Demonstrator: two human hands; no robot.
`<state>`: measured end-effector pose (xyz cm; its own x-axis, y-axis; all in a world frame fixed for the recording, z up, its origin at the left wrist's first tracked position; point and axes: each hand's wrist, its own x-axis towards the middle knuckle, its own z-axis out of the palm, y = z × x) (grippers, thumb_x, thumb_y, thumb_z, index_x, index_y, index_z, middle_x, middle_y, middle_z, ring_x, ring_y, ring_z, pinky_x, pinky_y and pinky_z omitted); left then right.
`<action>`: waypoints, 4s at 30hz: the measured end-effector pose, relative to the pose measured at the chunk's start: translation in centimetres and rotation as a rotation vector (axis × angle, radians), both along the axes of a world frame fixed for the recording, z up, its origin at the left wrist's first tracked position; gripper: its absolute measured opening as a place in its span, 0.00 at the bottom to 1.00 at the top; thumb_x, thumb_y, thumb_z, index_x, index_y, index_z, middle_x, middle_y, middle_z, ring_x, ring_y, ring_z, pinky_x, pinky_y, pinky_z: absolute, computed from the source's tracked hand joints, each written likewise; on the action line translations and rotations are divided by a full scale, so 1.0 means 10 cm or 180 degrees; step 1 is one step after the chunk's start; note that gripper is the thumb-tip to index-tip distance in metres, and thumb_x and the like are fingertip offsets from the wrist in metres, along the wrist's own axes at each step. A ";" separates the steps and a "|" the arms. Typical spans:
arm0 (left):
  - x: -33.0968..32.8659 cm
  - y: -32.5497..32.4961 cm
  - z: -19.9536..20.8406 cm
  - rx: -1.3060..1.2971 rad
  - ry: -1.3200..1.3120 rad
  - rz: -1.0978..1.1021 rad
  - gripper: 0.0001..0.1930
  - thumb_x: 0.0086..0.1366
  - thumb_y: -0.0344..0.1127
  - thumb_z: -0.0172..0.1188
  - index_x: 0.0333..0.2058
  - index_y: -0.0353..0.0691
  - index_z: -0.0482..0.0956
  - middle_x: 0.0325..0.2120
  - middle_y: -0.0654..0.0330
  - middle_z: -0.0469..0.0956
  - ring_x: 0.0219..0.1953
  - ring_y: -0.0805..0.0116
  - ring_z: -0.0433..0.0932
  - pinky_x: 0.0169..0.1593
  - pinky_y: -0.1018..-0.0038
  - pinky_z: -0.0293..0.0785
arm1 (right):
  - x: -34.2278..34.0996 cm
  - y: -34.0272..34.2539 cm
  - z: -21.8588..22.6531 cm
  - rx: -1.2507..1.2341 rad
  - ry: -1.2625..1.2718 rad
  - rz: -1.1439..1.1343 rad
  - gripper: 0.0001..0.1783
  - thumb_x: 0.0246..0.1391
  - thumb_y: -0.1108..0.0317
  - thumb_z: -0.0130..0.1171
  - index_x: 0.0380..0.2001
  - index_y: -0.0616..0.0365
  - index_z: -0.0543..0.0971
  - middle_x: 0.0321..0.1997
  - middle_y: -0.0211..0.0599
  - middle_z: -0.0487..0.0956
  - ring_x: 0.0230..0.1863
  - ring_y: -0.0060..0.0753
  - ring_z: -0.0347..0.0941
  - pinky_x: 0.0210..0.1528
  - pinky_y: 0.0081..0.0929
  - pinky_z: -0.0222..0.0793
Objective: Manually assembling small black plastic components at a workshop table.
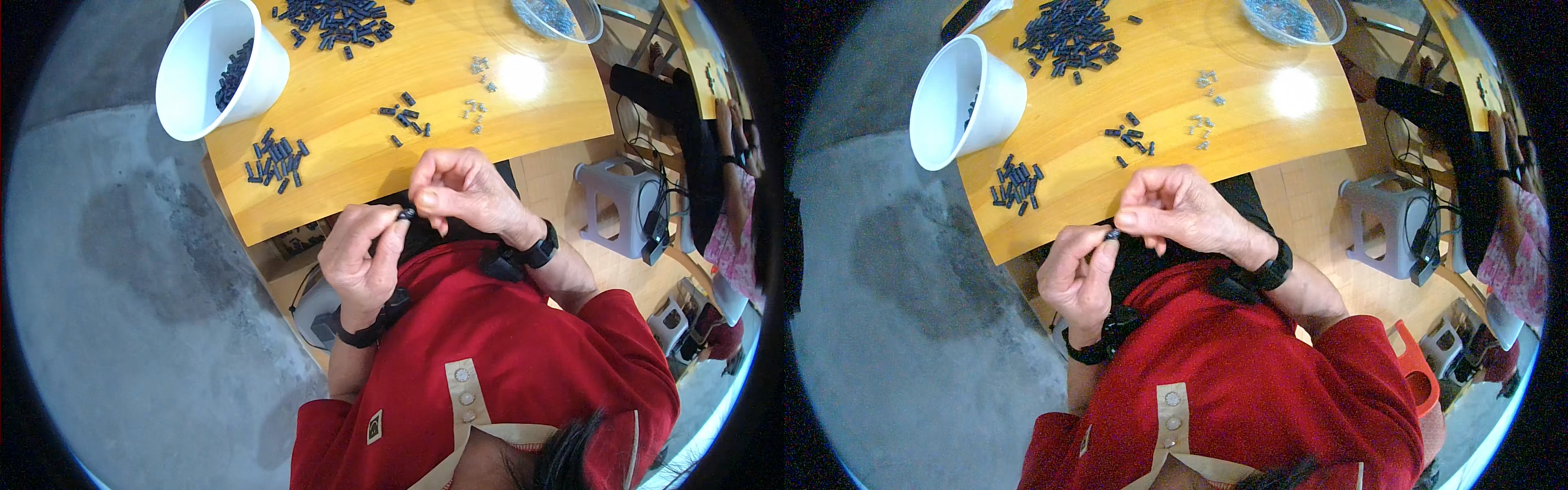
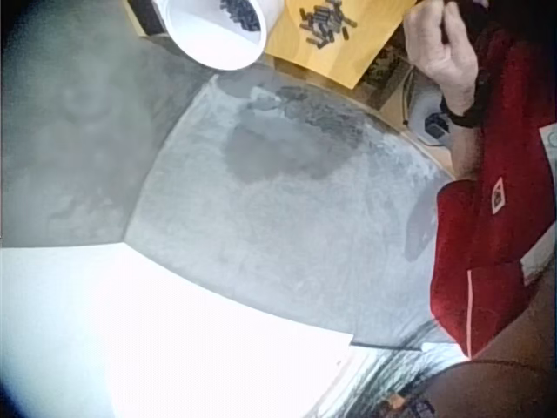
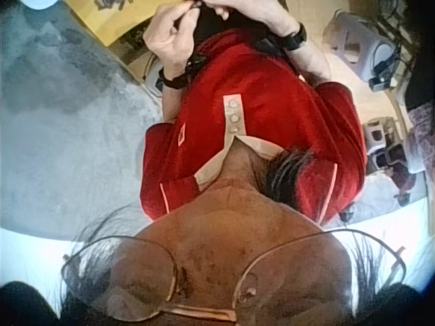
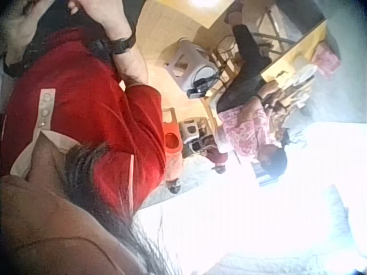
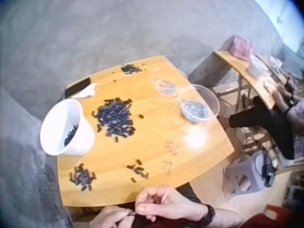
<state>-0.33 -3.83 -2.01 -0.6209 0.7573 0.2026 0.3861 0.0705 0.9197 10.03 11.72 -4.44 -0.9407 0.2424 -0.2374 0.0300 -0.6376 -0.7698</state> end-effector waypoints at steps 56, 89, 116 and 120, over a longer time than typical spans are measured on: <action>0.04 0.27 0.29 0.0262 0.1417 -0.0343 0.12 0.50 0.18 0.66 0.35 0.32 0.80 0.28 0.54 0.78 0.27 0.59 0.75 0.31 0.69 0.71 | 0.35 0.19 0.37 0.0407 0.0286 -0.0492 0.03 0.55 0.81 0.62 0.34 0.68 0.78 0.29 0.38 0.79 0.27 0.25 0.79 0.30 0.23 0.81; 0.13 0.30 0.29 0.0159 0.1430 -0.0185 0.13 0.50 0.18 0.65 0.36 0.33 0.80 0.28 0.55 0.78 0.27 0.58 0.75 0.31 0.67 0.70 | 0.27 0.18 -0.07 -0.1354 0.0727 0.0016 0.14 0.66 0.60 0.55 0.40 0.63 0.77 0.30 0.39 0.82 0.26 0.25 0.80 0.27 0.23 0.80; 0.09 0.20 0.14 0.0111 0.1725 -0.0661 0.13 0.48 0.23 0.69 0.35 0.35 0.82 0.19 0.61 0.67 0.21 0.60 0.65 0.26 0.65 0.60 | 0.16 -0.02 -0.20 -0.1672 0.0191 0.1012 0.20 0.44 0.62 0.75 0.31 0.62 0.74 0.22 0.21 0.70 0.20 0.13 0.57 0.21 0.15 0.49; 0.10 0.23 0.10 0.0415 0.1570 -0.0610 0.13 0.48 0.23 0.69 0.35 0.33 0.80 0.19 0.60 0.66 0.21 0.60 0.65 0.26 0.66 0.59 | 0.15 -0.09 -0.33 -0.1559 0.0394 0.0877 0.22 0.39 0.61 0.77 0.25 0.58 0.72 0.23 0.24 0.71 0.24 0.17 0.62 0.25 0.18 0.55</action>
<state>0.67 -1.56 -0.98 -0.2817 0.7966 0.5348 0.7687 -0.1461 0.6226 11.53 10.84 -7.74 -0.9815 -0.1260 -0.1445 0.1739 -0.9021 -0.3950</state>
